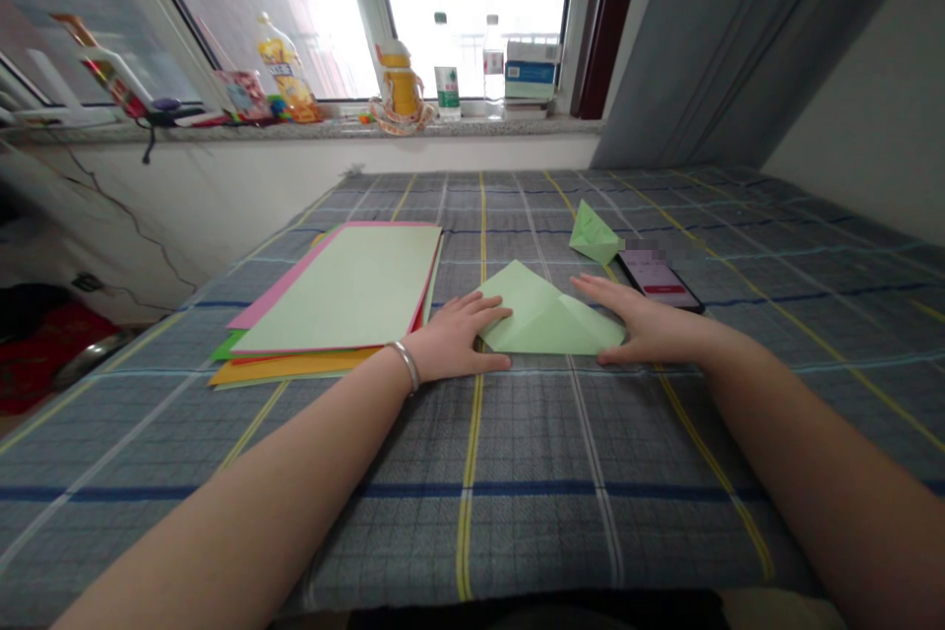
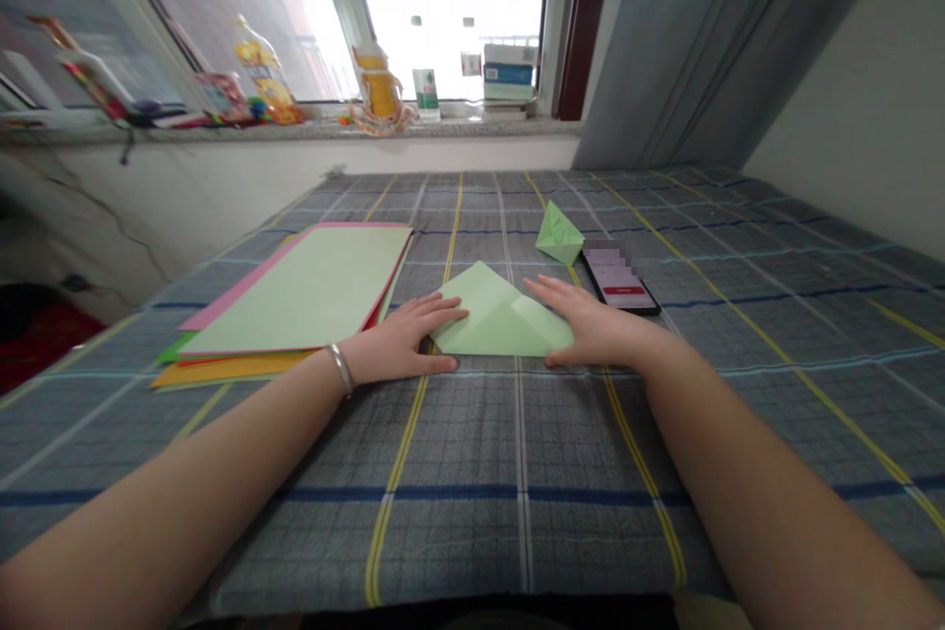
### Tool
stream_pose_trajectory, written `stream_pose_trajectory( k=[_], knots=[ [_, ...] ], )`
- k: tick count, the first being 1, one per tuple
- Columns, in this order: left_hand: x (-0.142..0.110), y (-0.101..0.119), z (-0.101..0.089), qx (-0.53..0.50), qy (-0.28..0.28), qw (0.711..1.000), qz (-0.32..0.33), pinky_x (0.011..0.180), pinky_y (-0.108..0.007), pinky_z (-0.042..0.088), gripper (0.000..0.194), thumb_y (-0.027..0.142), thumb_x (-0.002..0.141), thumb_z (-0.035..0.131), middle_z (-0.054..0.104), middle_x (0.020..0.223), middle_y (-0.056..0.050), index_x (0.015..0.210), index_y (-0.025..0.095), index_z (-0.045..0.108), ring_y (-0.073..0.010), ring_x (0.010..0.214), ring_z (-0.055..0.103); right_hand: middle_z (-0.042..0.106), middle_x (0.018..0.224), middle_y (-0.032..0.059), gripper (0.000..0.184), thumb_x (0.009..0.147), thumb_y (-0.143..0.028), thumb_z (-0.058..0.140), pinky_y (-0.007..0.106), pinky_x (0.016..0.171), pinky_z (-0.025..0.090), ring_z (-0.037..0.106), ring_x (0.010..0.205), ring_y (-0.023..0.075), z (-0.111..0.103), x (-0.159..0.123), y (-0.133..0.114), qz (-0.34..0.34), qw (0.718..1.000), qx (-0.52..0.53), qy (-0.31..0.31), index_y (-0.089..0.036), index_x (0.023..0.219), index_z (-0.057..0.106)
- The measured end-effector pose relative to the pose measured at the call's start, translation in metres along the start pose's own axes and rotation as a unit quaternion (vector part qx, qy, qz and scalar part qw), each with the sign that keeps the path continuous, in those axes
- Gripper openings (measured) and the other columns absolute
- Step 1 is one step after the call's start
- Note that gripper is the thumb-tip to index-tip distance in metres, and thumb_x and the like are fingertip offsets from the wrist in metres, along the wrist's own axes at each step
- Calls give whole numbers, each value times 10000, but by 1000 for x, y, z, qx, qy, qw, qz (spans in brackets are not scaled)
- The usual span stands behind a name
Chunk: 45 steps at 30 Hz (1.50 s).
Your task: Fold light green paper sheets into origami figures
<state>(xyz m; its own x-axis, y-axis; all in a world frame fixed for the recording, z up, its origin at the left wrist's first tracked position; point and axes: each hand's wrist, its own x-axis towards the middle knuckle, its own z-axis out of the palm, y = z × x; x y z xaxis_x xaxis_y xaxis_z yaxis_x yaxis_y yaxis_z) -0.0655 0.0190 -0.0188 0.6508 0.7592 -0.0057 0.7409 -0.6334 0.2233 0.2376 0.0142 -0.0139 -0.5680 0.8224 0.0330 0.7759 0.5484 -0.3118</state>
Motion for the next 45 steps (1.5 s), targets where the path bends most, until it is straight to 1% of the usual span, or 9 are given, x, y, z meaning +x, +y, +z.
stream_pose_trajectory(
  k=[6, 10, 13, 16, 19, 26, 31, 37, 45],
  knots=[
    [7, 10, 18, 37, 93, 995, 21, 1098, -415, 306, 533, 469, 928, 410, 488, 1382, -116, 1349, 143, 444, -262, 1295, 415, 231, 1543, 81, 727, 792, -321, 638, 472, 1117, 265, 234, 1400, 261, 10, 11, -24, -86, 989, -60, 101, -282, 1449, 328],
    [11, 10, 22, 40, 115, 992, 40, 1081, -413, 336, 511, 418, 908, 475, 526, 1337, -119, 1337, 142, 447, -260, 1264, 447, 345, 1497, 57, 471, 806, -330, 646, 484, 1110, 273, 229, 1396, 291, 19, 15, -34, -143, 978, -107, 105, -299, 1271, 575],
    [11, 10, 21, 31, 126, 989, 69, 1066, -402, 357, 475, 361, 897, 507, 534, 1320, -115, 1321, 151, 456, -246, 1244, 465, 516, 1371, 65, 339, 826, -305, 623, 458, 1086, 323, 331, 1349, 283, 22, 17, -39, -172, 973, -118, 96, -260, 1160, 656],
    [11, 11, 18, 27, 119, 986, 110, 1050, -390, 376, 365, 307, 890, 520, 560, 1278, -100, 1229, 173, 534, -226, 1207, 495, 638, 1214, 74, 331, 834, -275, 605, 420, 1020, 395, 522, 1187, 246, 23, 19, -42, -181, 973, -115, 87, -225, 1158, 654],
    [10, 12, 15, 35, 115, 983, 136, 1029, -398, 396, 324, 342, 865, 568, 584, 1246, -85, 1154, 197, 588, -232, 1179, 517, 670, 1157, 75, 315, 822, -284, 611, 385, 929, 444, 605, 1050, 229, 22, 20, -45, -172, 974, -116, 88, -209, 1123, 665],
    [11, 20, 13, 120, 138, 967, 177, 909, -361, 459, 219, 335, 895, 529, 685, 1013, -56, 963, 163, 646, -207, 950, 622, 694, 940, 30, 130, 863, -240, 535, 305, 744, 419, 614, 870, 190, 25, 21, -60, -168, 963, -181, 109, -211, 915, 650],
    [14, 26, 16, 171, 185, 950, 186, 787, -318, 477, 205, 289, 901, 498, 658, 776, -24, 798, 163, 622, -168, 744, 616, 666, 833, 18, 144, 891, -257, 504, 291, 668, 363, 586, 788, 167, 31, 25, -65, -150, 958, -198, 143, -194, 805, 600],
    [16, 27, 16, 191, 258, 925, 204, 777, -300, 461, 202, 263, 913, 472, 627, 733, -9, 777, 170, 589, -143, 681, 579, 650, 804, 20, 124, 858, -210, 500, 291, 652, 339, 561, 760, 158, 34, 28, -67, -101, 960, -186, 184, -190, 772, 586],
    [17, 26, 12, 176, 269, 926, 197, 825, -313, 428, 165, 246, 902, 482, 641, 785, -8, 788, 176, 578, -156, 768, 573, 639, 773, 14, 126, 850, -223, 495, 283, 669, 344, 558, 773, 162, 30, 27, -67, -99, 960, -157, 209, -203, 767, 588]
  ],
)
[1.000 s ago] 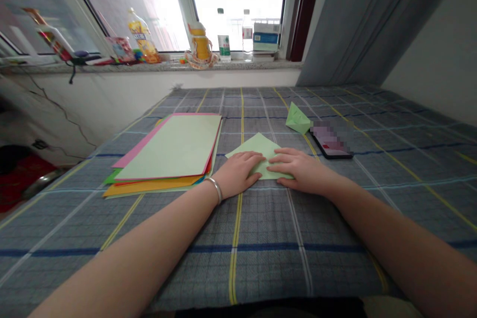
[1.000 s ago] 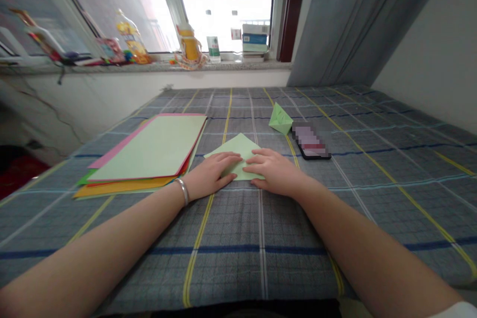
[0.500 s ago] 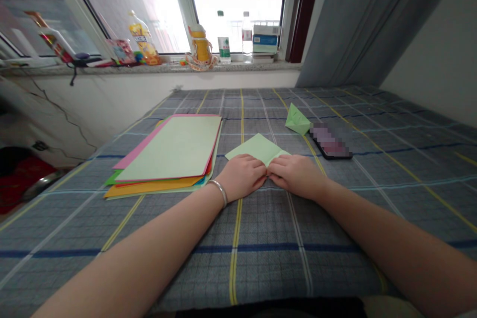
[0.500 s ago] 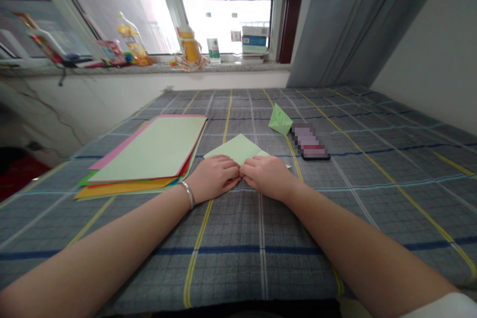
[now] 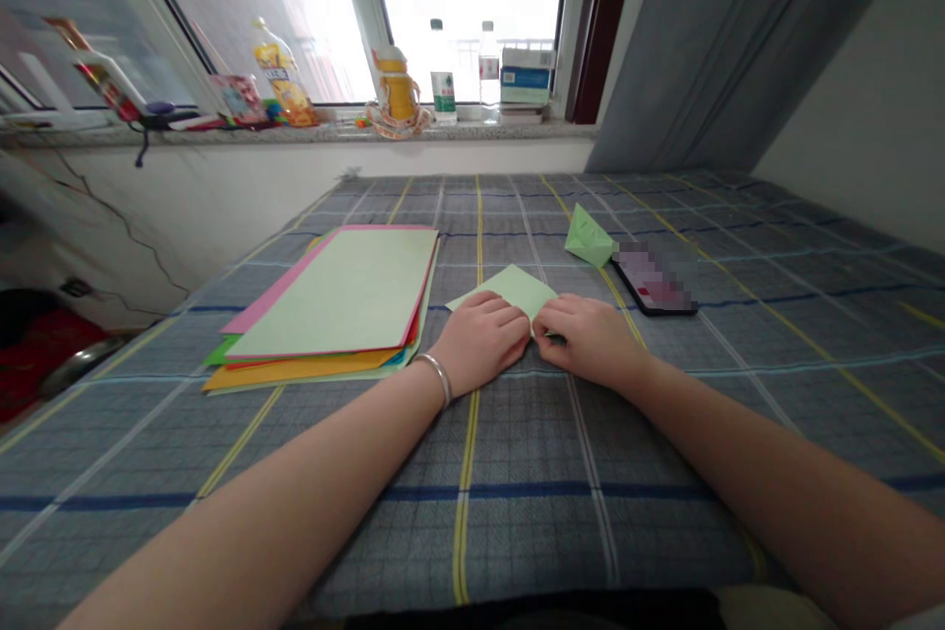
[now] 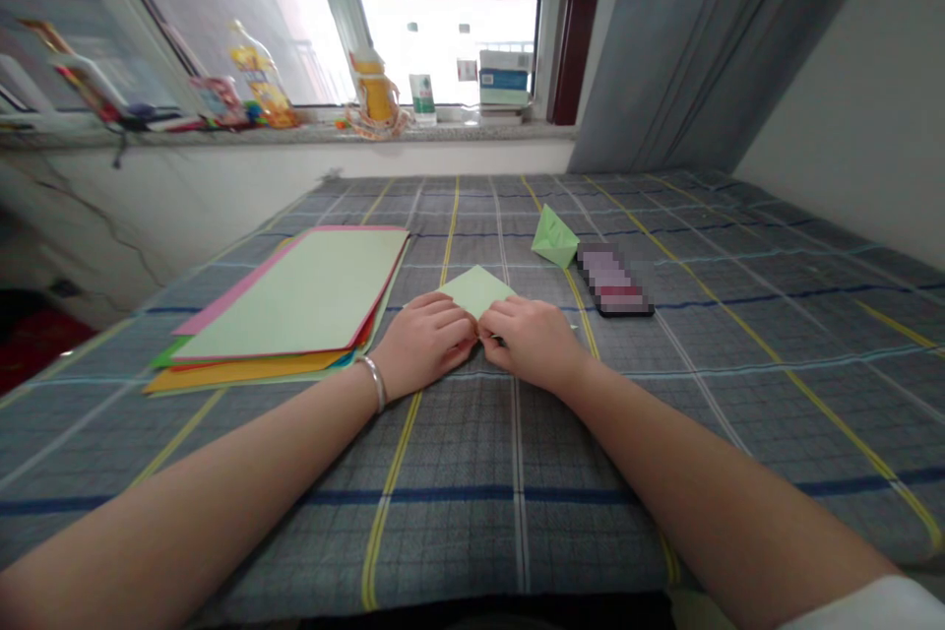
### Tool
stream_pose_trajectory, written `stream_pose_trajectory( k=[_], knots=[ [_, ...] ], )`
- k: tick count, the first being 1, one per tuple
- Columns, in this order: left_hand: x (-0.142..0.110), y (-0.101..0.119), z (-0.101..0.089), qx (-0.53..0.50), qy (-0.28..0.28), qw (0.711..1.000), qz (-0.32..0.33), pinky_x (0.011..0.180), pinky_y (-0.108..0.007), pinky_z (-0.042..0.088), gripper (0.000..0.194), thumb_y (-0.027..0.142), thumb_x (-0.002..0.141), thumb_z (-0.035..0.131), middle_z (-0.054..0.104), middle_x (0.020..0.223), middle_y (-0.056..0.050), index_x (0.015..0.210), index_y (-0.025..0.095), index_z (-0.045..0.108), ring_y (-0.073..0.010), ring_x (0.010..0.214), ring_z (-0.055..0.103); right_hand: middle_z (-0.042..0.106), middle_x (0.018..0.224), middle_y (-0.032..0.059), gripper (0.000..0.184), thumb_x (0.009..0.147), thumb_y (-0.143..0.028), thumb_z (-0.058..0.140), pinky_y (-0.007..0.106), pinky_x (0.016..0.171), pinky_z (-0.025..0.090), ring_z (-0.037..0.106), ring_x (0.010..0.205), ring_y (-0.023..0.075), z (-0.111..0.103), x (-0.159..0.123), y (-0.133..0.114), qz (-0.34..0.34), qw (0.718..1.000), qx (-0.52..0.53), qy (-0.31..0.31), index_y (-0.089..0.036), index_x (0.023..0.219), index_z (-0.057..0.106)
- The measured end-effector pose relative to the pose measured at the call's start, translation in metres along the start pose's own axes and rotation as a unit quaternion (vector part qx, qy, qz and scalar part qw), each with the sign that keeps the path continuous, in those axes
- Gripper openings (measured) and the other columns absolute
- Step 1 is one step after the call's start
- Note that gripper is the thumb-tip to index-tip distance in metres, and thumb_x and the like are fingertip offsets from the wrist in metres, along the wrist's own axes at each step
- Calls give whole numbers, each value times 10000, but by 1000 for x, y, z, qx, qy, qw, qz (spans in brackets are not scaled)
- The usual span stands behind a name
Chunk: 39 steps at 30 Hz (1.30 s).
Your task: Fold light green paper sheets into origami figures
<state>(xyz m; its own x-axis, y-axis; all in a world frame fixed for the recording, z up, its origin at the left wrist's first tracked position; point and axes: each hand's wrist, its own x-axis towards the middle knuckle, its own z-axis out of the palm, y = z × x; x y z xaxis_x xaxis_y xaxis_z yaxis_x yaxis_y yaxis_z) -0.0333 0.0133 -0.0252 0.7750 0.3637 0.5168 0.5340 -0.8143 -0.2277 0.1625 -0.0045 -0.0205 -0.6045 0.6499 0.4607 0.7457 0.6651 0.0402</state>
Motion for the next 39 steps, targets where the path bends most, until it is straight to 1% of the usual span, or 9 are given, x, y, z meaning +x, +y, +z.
stream_pose_trajectory(
  k=[5, 12, 19, 24, 27, 30, 35, 39],
  knots=[
    [-1, -3, -2, -4, -10, 1000, -1, 825, -316, 413, 162, 251, 901, 488, 646, 798, -6, 786, 182, 579, -156, 783, 564, 642, 776, 8, 91, 818, -207, 522, 275, 678, 351, 566, 775, 161, -3, -2, 5, 17, 1000, 20, 6, -214, 749, 582],
    [-2, -5, -4, -20, -16, 999, -20, 809, -311, 412, 180, 240, 914, 461, 656, 798, -8, 805, 185, 593, -153, 775, 572, 648, 789, 4, 66, 785, -192, 546, 267, 694, 374, 575, 780, 163, -6, -5, 12, 43, 998, 47, 8, -219, 742, 589],
    [-6, -9, 1, -47, -11, 998, -52, 807, -311, 425, 137, 229, 896, 485, 664, 825, -16, 814, 191, 588, -150, 792, 598, 648, 796, 10, 66, 768, -173, 559, 267, 702, 395, 578, 795, 169, -13, -8, 21, 50, 997, 52, 30, -220, 736, 592],
    [-8, -12, 4, -53, -4, 995, -84, 777, -303, 434, 107, 234, 883, 510, 666, 827, -12, 820, 194, 587, -159, 786, 597, 648, 811, 8, 61, 757, -171, 567, 264, 682, 403, 580, 797, 169, -20, -10, 29, 70, 995, 55, 35, -219, 727, 589],
    [-8, -14, 4, -66, -7, 992, -104, 772, -298, 438, 97, 229, 879, 516, 668, 840, -17, 831, 191, 591, -161, 798, 602, 647, 800, 13, 56, 757, -175, 566, 276, 696, 409, 580, 805, 180, -23, -12, 36, 72, 995, 59, 29, -216, 727, 589],
    [-8, -15, 4, -81, -12, 990, -115, 777, -293, 441, 87, 215, 876, 519, 669, 857, -17, 833, 188, 589, -158, 812, 605, 646, 784, 11, 59, 744, -167, 570, 287, 707, 411, 577, 804, 186, -26, -13, 44, 74, 995, 56, 35, -219, 726, 590],
    [-8, -16, 3, -95, -13, 988, -123, 771, -286, 450, 74, 193, 865, 524, 666, 859, -22, 820, 184, 582, -154, 804, 605, 642, 770, 8, 61, 719, -163, 585, 296, 715, 416, 570, 793, 185, -30, -16, 55, 66, 995, 63, 45, -223, 713, 593],
    [-8, -16, 4, -103, -9, 987, -120, 765, -282, 457, 67, 187, 863, 523, 663, 859, -21, 827, 185, 579, -150, 799, 606, 643, 774, 10, 71, 717, -157, 578, 305, 731, 424, 571, 801, 187, -31, -17, 59, 55, 995, 71, 42, -226, 709, 595]
  ],
)
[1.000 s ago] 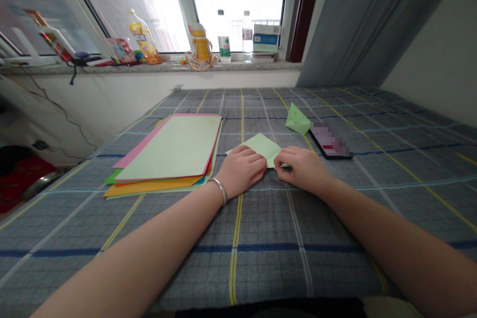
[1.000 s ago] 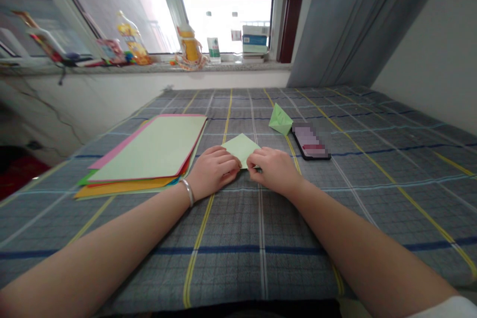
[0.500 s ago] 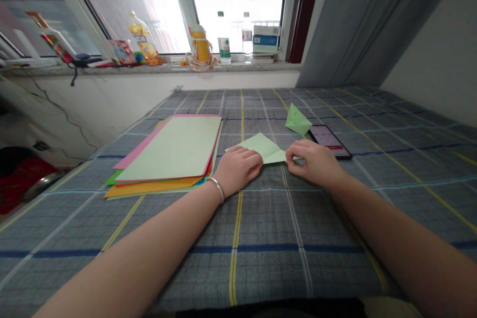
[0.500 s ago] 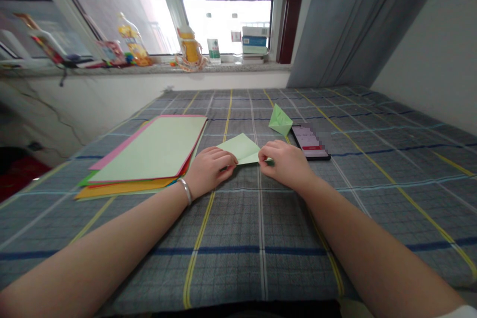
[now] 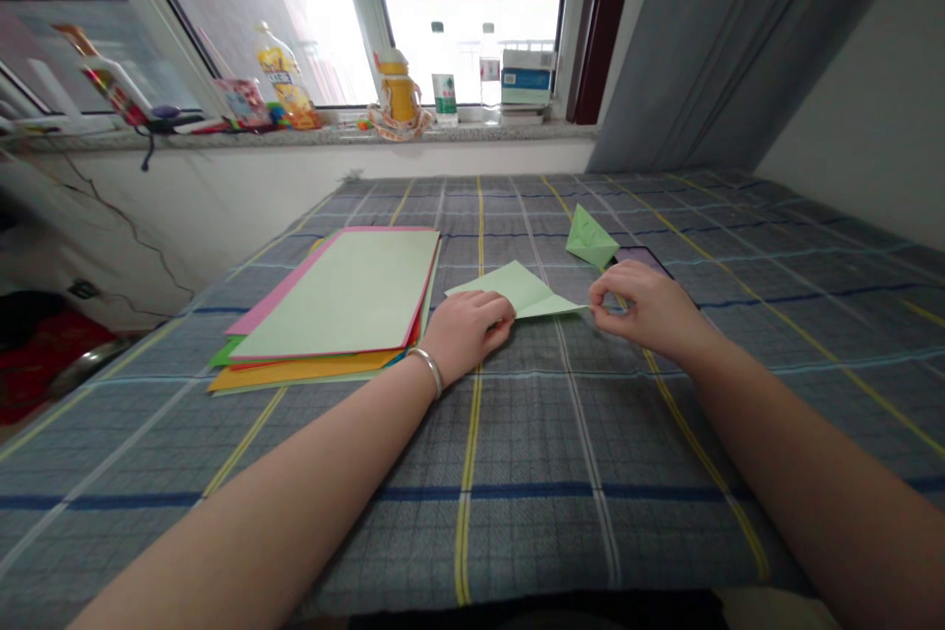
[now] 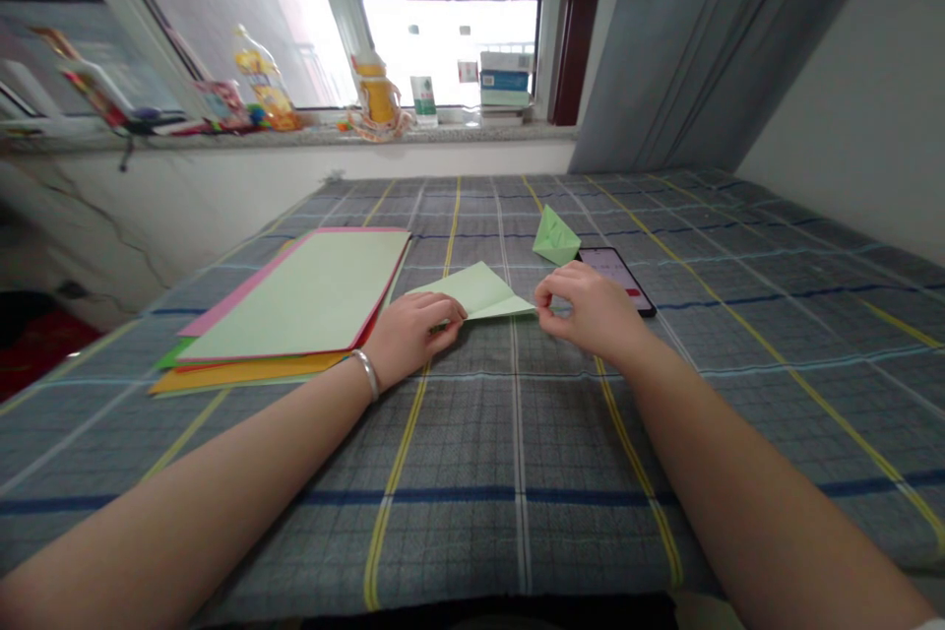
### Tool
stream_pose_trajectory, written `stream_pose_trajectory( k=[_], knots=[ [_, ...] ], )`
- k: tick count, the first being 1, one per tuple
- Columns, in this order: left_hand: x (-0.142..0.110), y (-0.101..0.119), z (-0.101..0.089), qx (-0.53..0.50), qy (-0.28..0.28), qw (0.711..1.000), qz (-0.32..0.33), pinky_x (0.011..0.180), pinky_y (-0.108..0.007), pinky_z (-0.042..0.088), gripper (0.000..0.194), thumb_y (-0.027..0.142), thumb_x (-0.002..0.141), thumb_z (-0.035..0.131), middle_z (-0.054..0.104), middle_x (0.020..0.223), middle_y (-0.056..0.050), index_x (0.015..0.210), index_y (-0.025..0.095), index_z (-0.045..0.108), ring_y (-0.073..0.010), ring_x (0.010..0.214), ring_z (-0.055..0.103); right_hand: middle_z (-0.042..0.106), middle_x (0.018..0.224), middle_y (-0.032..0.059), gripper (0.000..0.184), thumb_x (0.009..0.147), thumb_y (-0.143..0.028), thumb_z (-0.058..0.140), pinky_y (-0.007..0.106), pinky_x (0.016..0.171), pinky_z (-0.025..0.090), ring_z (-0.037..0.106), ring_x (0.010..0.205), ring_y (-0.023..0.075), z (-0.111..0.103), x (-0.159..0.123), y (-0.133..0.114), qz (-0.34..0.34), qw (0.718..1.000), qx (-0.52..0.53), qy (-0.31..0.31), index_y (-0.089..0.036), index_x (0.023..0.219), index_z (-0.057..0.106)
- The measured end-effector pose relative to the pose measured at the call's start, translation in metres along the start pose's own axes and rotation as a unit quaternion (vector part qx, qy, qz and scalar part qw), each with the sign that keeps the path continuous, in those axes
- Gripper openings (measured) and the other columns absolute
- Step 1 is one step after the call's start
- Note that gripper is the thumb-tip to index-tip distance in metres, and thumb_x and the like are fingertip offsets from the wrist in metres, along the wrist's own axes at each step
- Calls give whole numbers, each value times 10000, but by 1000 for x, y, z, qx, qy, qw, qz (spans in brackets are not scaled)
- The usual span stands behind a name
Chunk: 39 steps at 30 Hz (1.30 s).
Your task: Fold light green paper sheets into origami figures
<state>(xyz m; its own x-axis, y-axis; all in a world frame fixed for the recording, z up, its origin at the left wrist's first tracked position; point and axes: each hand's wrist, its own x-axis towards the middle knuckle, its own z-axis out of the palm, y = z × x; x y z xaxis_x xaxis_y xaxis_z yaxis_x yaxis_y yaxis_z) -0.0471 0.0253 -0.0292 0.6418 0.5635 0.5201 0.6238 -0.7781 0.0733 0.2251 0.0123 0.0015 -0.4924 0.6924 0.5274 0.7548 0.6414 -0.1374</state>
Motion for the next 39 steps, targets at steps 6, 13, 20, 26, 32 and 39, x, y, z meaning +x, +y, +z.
stream_pose_trajectory(
  k=[6, 13, 20, 26, 32, 39],
  knots=[
    [0, -2, 0, -6, 6, 1000, -8, 764, -282, 461, 62, 176, 855, 526, 659, 851, -24, 823, 185, 578, -150, 799, 604, 652, 783, 18, 71, 709, -160, 571, 324, 751, 439, 582, 807, 196, 1, 1, 1, -11, 1000, 22, 1, -227, 722, 592],
    [0, -4, 0, -14, 10, 1000, -18, 762, -278, 466, 58, 171, 848, 528, 655, 839, -23, 810, 183, 570, -152, 803, 607, 658, 795, 27, 56, 743, -176, 563, 342, 779, 453, 595, 814, 198, 0, 0, -3, -11, 998, 44, 51, -220, 762, 592],
    [0, -4, 2, -20, 13, 1000, -13, 754, -288, 463, 48, 164, 831, 526, 648, 829, -16, 818, 190, 564, -155, 790, 608, 703, 895, 34, 107, 828, -282, 599, 327, 777, 441, 601, 887, 205, 12, 2, -24, -17, 999, -21, 30, -229, 886, 672],
    [0, 1, 4, 12, 17, 1000, 13, 742, -291, 441, 80, 141, 809, 524, 643, 840, -22, 850, 190, 572, -168, 795, 583, 676, 815, 25, 122, 859, -243, 548, 296, 722, 396, 571, 828, 183, 30, 6, -43, -19, 998, -56, 3, -220, 783, 639],
    [4, 10, 3, 52, 7, 995, 80, 757, -299, 428, 179, 294, 915, 478, 640, 809, -24, 823, 183, 583, -161, 761, 565, 653, 790, 27, 135, 864, -227, 513, 292, 695, 377, 556, 812, 180, 34, 10, -59, -51, 995, -80, -25, -209, 786, 622],
    [2, 9, -1, 57, 27, 996, 56, 792, -304, 412, 178, 277, 914, 485, 644, 793, -16, 804, 187, 592, -154, 759, 561, 656, 814, 28, 92, 812, -184, 539, 289, 742, 401, 561, 831, 183, 32, 9, -52, -35, 999, -33, 5, -212, 753, 605]
  ],
)
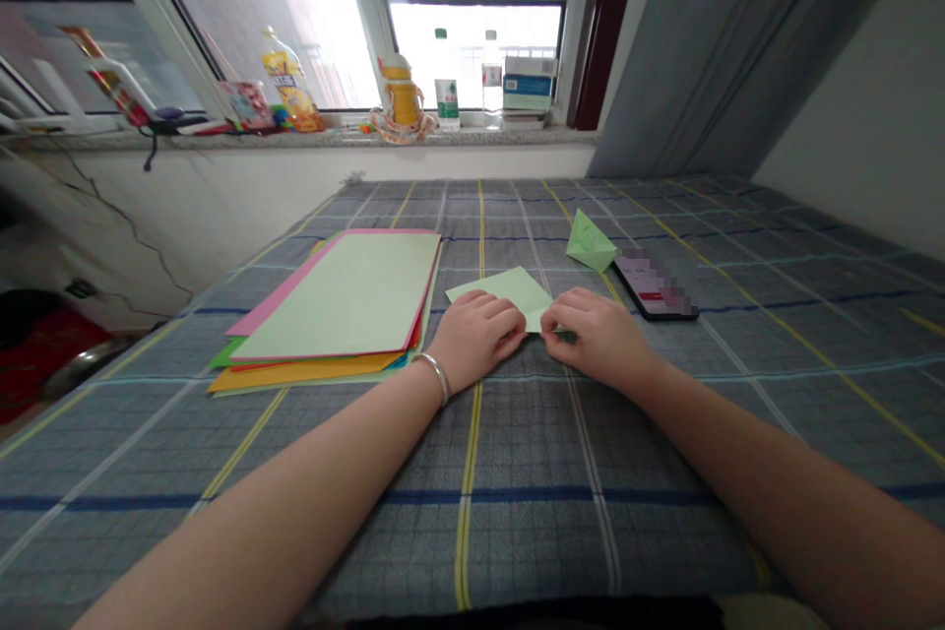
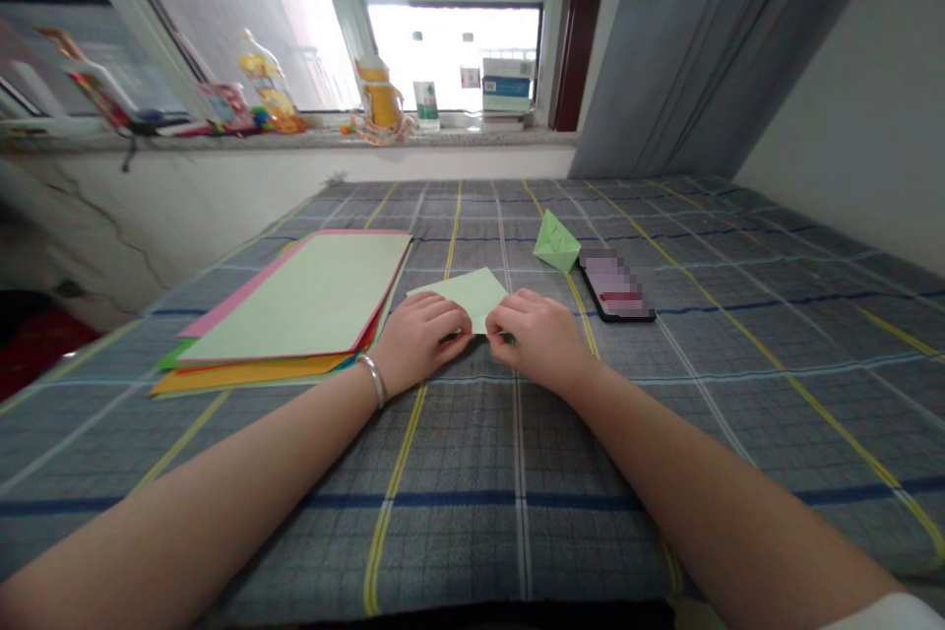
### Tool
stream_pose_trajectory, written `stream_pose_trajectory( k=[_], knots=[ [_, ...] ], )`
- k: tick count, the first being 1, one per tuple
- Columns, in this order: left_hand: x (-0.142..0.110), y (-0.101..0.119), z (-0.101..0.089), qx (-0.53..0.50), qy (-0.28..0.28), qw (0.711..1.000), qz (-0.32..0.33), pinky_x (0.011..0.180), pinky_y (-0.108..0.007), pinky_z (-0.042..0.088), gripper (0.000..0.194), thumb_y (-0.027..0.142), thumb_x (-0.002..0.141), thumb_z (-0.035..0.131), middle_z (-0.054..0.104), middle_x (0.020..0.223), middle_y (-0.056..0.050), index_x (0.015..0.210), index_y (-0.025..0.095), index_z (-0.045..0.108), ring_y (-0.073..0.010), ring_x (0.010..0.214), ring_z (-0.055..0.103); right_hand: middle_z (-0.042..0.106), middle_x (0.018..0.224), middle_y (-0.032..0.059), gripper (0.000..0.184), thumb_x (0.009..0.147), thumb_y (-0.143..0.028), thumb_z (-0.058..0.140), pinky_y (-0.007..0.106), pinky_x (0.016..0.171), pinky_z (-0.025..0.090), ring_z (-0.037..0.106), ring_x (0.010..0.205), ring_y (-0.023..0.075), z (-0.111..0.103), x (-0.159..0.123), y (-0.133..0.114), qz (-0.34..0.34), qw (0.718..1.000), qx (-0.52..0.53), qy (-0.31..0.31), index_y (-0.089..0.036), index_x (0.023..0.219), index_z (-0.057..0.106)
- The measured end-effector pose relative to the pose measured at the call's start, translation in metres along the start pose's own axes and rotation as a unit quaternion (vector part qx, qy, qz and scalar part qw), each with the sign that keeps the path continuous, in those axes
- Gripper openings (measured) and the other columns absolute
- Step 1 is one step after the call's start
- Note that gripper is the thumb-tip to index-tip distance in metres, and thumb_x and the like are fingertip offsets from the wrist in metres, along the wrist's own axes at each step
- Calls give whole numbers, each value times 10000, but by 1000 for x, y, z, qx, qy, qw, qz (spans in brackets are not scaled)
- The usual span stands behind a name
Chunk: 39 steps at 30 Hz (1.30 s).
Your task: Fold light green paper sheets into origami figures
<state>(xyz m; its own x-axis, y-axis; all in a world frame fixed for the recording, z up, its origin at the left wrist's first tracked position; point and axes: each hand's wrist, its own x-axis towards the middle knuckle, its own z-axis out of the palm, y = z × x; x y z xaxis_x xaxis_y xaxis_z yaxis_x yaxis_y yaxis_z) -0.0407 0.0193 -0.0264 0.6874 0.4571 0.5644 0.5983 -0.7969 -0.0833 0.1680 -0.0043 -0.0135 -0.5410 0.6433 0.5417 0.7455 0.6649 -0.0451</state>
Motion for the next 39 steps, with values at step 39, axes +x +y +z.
stream_pose_trajectory(
  k=[39],
  knots=[
    [-6, -1, -3, -20, -88, 992, -91, 853, -318, 495, 295, 316, 953, 435, 704, 1074, -30, 1141, 214, 638, -183, 967, 638, 640, 799, 1, 94, 751, -123, 562, 280, 743, 448, 589, 798, 158, -17, -10, 35, 19, 994, 110, -3, -215, 753, 578]
  ],
)
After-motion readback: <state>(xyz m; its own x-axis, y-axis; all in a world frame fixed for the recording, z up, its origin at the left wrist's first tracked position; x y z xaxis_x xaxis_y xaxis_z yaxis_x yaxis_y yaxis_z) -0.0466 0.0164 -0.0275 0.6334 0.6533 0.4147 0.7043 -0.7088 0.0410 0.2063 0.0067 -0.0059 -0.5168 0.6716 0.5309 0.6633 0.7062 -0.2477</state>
